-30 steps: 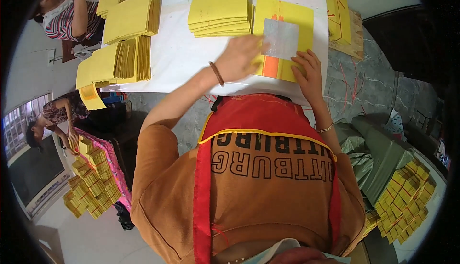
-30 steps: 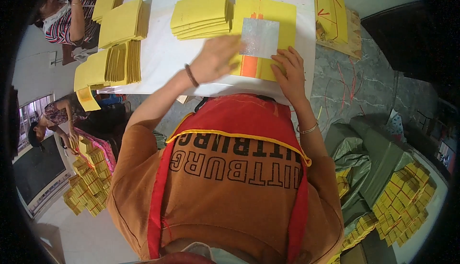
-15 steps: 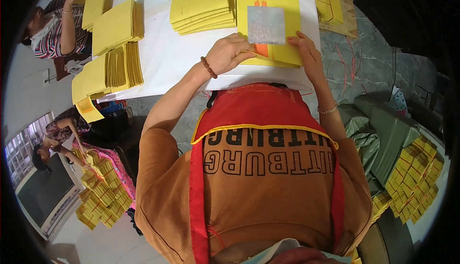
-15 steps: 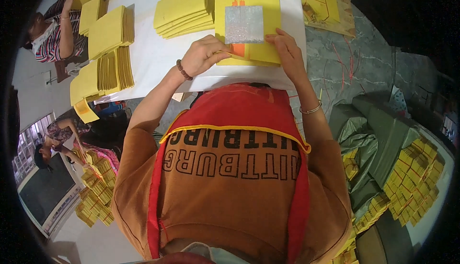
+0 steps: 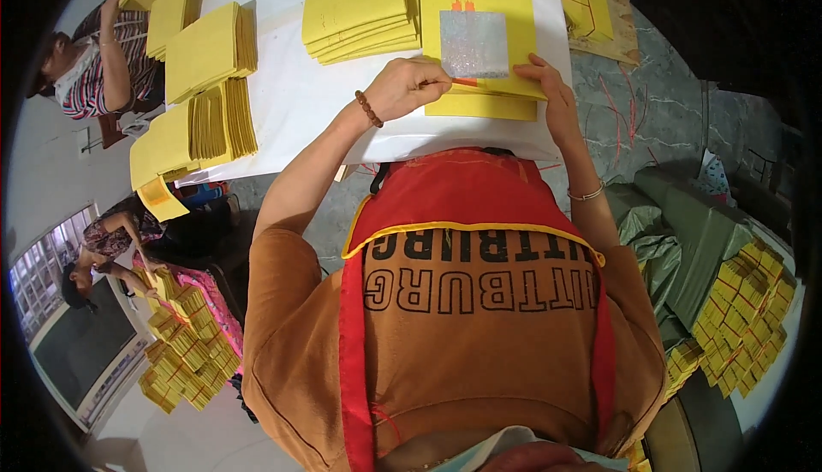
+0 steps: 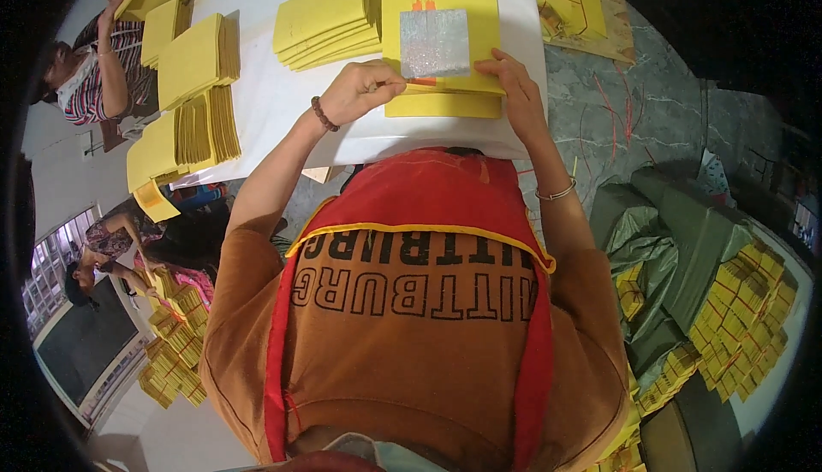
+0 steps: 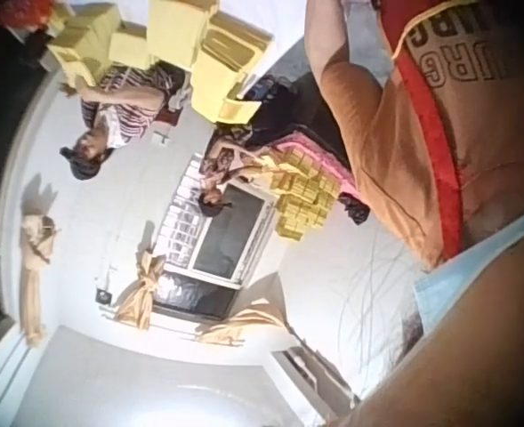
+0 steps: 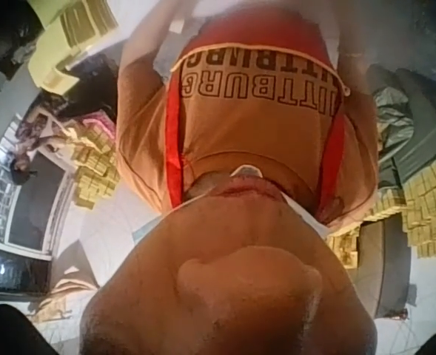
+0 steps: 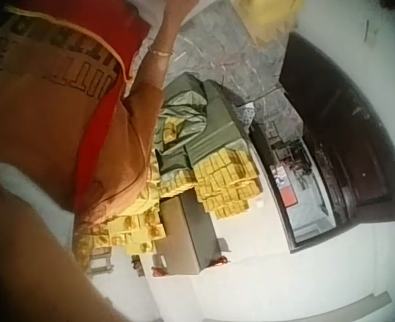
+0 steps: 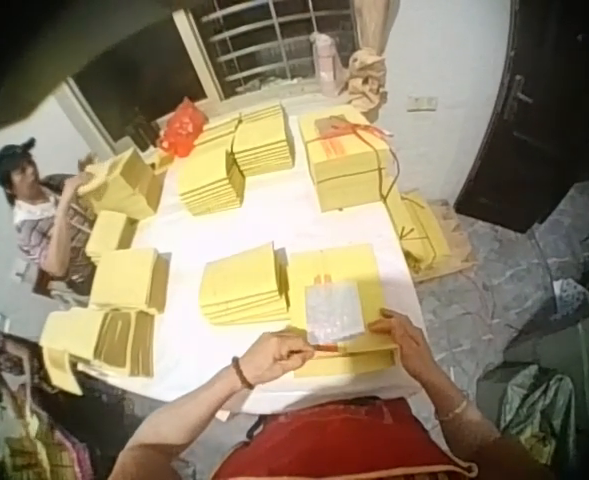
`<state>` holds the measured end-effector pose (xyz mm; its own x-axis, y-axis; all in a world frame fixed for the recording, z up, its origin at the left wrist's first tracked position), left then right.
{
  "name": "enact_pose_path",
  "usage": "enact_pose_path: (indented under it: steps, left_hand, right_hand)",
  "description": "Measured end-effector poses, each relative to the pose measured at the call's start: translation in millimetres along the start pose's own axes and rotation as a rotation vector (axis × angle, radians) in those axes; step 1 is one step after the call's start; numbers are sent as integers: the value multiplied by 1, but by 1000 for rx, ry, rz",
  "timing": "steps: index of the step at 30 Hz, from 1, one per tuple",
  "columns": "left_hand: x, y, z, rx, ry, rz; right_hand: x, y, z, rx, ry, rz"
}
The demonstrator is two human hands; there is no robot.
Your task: Preparing and stacking yellow ritual papers by placing silver foil squares on them.
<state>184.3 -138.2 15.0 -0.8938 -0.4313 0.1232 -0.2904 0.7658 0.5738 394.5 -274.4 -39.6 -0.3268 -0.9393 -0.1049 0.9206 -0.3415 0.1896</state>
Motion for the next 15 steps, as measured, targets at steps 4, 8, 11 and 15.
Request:
enact_pose_path:
  steps: [4,8,11,15]
  left_hand:
    - [-3,0,8,95,135,55]
    - [-5,0,11,136,176,66]
    - [-6,1,11,162,153,58]
    - [-7,1,9,211,214,40]
  right_hand:
    - [0,1,-4,7,0,-5]
    - [0,1,-1,-48,-5,-4]
    - [1,2,-6,-38,-19,-4]
    - [4,1,2,53,144,25]
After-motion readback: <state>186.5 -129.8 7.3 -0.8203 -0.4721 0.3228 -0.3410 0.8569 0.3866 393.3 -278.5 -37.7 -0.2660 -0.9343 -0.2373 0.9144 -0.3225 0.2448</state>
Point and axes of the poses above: each hand's wrist, its own x-axis away from the middle knuckle, its own y-axis out of the back of the hand, z = x × y, the point moved 3 cm from there along -x, towards the middle knuckle, and after that the axes turned 4 degrees about y, right-handed, at the moved point
